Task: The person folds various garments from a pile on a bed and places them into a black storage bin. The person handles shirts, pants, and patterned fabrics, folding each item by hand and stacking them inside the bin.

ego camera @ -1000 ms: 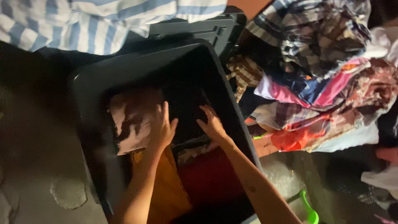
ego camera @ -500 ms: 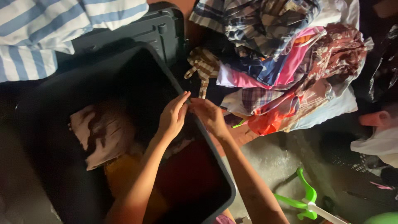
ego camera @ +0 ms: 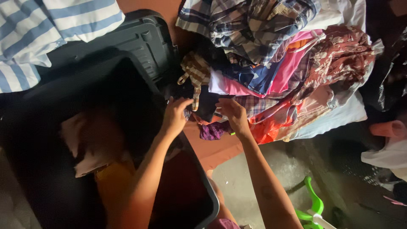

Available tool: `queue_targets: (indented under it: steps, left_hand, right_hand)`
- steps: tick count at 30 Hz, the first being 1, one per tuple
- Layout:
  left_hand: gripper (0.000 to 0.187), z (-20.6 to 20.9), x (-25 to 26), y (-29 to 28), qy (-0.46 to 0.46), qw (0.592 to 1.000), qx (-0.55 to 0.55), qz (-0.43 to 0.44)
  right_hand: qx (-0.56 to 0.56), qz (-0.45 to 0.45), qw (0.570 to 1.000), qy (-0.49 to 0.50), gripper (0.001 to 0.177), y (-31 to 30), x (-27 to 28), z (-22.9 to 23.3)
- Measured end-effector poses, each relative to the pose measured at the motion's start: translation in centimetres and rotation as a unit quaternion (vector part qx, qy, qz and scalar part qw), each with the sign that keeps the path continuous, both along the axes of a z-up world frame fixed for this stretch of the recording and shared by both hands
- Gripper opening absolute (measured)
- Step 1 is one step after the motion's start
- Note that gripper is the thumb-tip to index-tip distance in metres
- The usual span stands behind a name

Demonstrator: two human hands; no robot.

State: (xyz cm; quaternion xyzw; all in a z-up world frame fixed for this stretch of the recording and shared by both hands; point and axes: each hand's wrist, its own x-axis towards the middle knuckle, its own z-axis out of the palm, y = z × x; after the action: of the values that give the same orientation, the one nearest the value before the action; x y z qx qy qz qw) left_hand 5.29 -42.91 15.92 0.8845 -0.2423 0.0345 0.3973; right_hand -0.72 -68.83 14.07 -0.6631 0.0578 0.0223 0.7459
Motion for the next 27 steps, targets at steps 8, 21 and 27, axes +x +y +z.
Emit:
queue_targets:
  steps: [8, 21, 27]
  left_hand:
    - [0.048, 0.5, 4.4, 1.2, 0.029, 0.992, -0.109, 0.048]
    - [0.039, -0.6, 6.7, -0.8, 0.009, 0.991, 0.120, 0.062]
    - [0.027, -0.7, 6.5, -0.9, 0.041, 0.970, 0.235, 0.052]
  right_hand:
    - [0.068, 0.013, 0.997, 0.046, 0.038, -0.9, 1.7, -4.8]
    - [0.057, 0.134, 0.933, 0.329, 0.042, 9.1, 4.7, -30.3]
    - [-0.037, 0.087, 0.921, 0.377, 0.040, 12.3, 6.4, -33.7]
